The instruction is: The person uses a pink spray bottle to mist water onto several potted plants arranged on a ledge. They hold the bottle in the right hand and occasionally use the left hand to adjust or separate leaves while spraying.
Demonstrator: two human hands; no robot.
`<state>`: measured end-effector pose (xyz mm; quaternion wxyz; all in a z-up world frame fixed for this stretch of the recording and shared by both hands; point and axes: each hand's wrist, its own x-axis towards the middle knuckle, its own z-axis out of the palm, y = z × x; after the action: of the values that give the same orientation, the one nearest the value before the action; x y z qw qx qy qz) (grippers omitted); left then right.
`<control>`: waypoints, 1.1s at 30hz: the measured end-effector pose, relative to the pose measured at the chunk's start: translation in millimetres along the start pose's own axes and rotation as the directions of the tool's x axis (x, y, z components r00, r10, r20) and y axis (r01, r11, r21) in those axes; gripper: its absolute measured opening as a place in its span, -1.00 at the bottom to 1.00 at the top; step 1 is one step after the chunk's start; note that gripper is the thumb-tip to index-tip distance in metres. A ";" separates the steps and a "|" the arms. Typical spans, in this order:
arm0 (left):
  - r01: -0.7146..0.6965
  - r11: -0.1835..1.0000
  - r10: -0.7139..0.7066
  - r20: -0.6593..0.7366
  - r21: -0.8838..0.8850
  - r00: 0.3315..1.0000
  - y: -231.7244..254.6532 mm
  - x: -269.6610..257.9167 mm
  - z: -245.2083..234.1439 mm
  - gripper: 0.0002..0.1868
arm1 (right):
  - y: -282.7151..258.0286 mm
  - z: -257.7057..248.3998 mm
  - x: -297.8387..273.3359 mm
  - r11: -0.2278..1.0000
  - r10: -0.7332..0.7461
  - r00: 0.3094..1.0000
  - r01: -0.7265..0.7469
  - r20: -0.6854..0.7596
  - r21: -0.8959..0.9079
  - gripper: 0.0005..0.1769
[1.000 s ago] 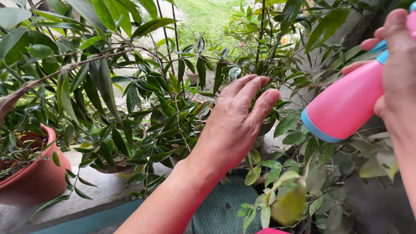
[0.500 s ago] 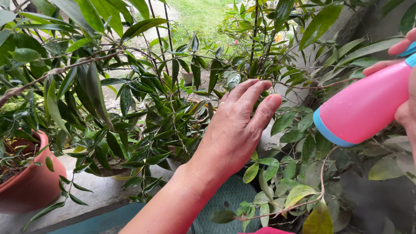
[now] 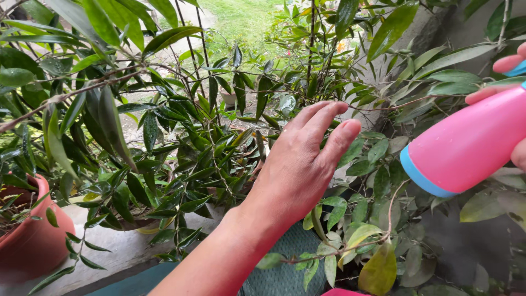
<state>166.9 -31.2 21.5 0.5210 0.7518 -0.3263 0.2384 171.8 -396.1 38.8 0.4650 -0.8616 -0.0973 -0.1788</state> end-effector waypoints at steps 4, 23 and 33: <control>-0.097 0.992 0.098 0.015 -0.077 0.995 -0.1 27.3 14.6 -0.45 | -17.4 15.5 6.4 0.989 0.097 0.980 -0.077 -0.172 0.123 -0.11; 0.304 0.806 -0.233 0.199 -0.509 0.952 -54.2 245.9 279.6 -0.30 | -82.5 50.8 -43.5 0.921 0.340 0.815 -0.188 -0.469 0.342 -0.56; 0.564 0.456 -0.192 0.543 -0.688 0.817 -51.8 250.6 275.2 -0.35 | -86.1 45.8 -52.7 0.931 0.325 0.850 -0.210 -0.415 0.300 -0.49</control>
<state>379.0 -337.6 69.5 0.7747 0.5010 -0.3148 -0.2232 104.7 -310.7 60.8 0.5971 -0.7365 0.1156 -0.2962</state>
